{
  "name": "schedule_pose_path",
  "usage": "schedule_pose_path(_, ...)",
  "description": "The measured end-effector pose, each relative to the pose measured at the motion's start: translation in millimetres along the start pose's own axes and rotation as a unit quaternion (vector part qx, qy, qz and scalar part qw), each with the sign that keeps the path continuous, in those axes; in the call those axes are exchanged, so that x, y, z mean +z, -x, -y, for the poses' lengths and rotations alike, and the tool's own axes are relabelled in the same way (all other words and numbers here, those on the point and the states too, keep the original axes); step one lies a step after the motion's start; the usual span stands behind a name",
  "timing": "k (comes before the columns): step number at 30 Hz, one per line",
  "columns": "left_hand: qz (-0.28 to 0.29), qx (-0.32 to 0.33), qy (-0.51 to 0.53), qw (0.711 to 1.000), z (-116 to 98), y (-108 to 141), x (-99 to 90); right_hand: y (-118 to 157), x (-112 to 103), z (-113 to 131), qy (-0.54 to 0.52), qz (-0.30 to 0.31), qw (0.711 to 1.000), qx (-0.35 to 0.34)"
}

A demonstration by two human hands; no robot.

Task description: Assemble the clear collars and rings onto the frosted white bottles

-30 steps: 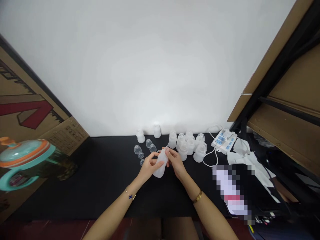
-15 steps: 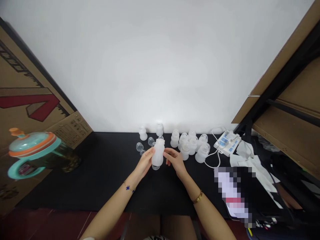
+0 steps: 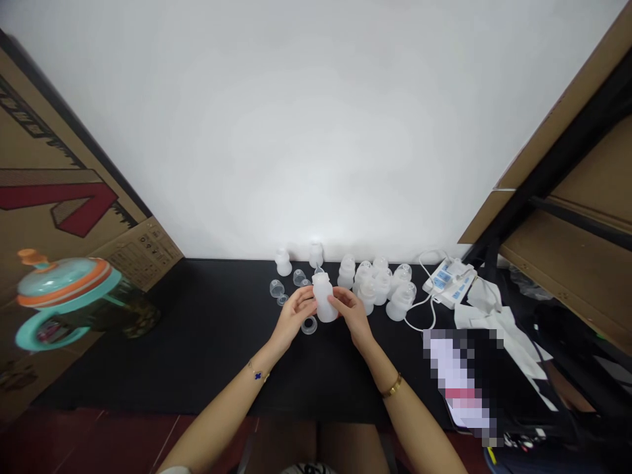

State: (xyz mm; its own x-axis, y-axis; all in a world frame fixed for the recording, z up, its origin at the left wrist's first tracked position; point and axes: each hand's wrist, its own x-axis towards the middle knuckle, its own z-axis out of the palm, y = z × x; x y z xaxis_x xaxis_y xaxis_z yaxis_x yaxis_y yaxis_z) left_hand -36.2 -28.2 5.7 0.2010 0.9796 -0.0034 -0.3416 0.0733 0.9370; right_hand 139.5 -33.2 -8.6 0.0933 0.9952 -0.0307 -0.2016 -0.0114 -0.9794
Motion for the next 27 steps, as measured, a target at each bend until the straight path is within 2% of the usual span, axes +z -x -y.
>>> schedule_pose_path(4, 0.015, 0.000, -0.007, 1.000, 0, 0, 0.9, 0, 1, -3, 0.034, -0.002, 0.998, -0.046)
schedule_pose_path(8, 0.005, 0.019, -0.021, 1.000, 1, -1, 1.0, 2, 3, -1, 0.042, 0.005, 0.995, -0.086)
schedule_pose_path(13, 0.010, 0.004, -0.007, 1.000, -4, -1, -3.1, 7, 6, 6, 0.025, 0.071, 0.996, -0.055)
schedule_pose_path(16, -0.014, -0.033, 0.036, 0.999, -7, -1, -4.8, 7, 7, 8, -0.001, 0.058, 0.997, -0.050)
schedule_pose_path(19, -0.006, -0.047, 0.058, 0.997, -7, -1, -4.1, 6, 7, 7, -0.011, 0.062, 0.998, -0.022)
schedule_pose_path(23, 0.011, -0.036, 0.028, 0.999, -4, -2, -2.9, 5, 7, 2, -0.019, 0.088, 0.996, 0.006)
schedule_pose_path(27, 0.003, -0.029, -0.008, 1.000, -1, -3, -5.2, 4, 8, -2, -0.033, 0.082, 0.996, 0.007)
